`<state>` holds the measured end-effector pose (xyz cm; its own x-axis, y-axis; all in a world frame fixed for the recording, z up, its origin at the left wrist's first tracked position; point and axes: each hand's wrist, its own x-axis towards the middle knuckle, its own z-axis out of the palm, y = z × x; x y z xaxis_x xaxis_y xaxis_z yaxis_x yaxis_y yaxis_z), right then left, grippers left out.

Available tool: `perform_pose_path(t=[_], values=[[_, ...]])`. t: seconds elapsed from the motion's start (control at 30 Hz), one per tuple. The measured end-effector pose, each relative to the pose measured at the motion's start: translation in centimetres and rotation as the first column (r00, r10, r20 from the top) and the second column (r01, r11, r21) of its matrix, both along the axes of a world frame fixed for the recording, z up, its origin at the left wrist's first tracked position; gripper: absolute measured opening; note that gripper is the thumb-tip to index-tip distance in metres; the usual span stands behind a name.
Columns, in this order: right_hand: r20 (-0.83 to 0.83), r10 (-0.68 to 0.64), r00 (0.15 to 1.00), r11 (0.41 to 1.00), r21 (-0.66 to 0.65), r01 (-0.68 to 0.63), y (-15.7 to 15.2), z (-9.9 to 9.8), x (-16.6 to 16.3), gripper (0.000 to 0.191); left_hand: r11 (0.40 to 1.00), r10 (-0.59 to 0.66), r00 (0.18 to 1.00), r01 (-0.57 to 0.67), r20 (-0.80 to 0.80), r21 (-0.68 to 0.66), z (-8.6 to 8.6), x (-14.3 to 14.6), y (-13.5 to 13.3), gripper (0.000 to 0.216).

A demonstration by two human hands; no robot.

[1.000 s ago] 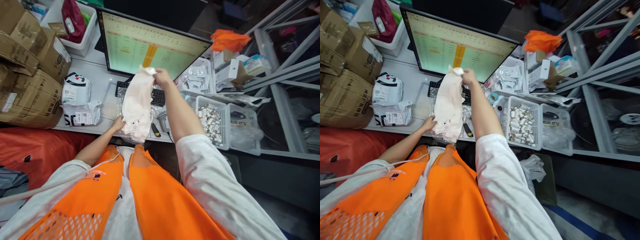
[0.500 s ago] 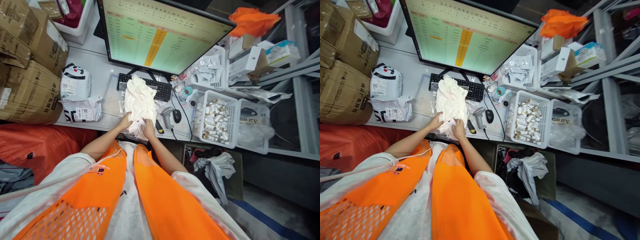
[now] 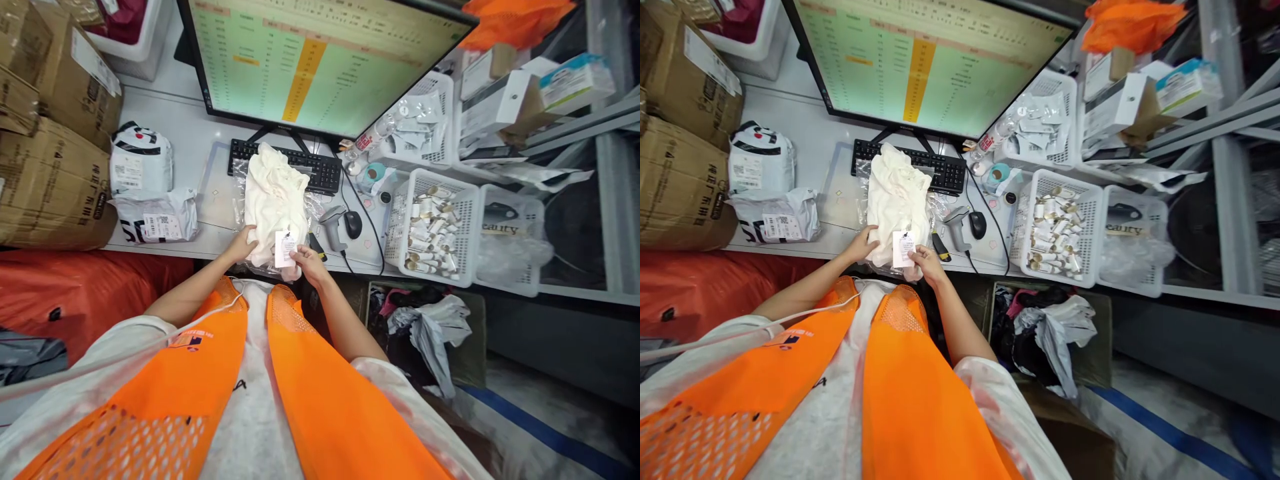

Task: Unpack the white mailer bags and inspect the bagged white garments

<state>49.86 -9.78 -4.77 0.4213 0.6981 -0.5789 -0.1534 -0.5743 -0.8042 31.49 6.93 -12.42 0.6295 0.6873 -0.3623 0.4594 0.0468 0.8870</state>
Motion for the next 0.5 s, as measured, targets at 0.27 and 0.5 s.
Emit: perform_pose_path(t=[0.27, 0.5], values=[[-0.140, -0.175, 0.975, 0.977, 0.102, 0.190, 0.3, 1.7, -4.1, 0.050, 0.997, 0.063, 0.967, -0.052, 0.248, -0.051, 5.9, 0.7, -3.0, 0.049], [-0.102, -0.170, 0.980, 0.976, 0.116, 0.182, 0.6, 1.3, -5.1, 0.048, 0.944, 0.220, 0.936, -0.134, 0.275, -0.302, 5.0, 2.2, -3.8, 0.040]])
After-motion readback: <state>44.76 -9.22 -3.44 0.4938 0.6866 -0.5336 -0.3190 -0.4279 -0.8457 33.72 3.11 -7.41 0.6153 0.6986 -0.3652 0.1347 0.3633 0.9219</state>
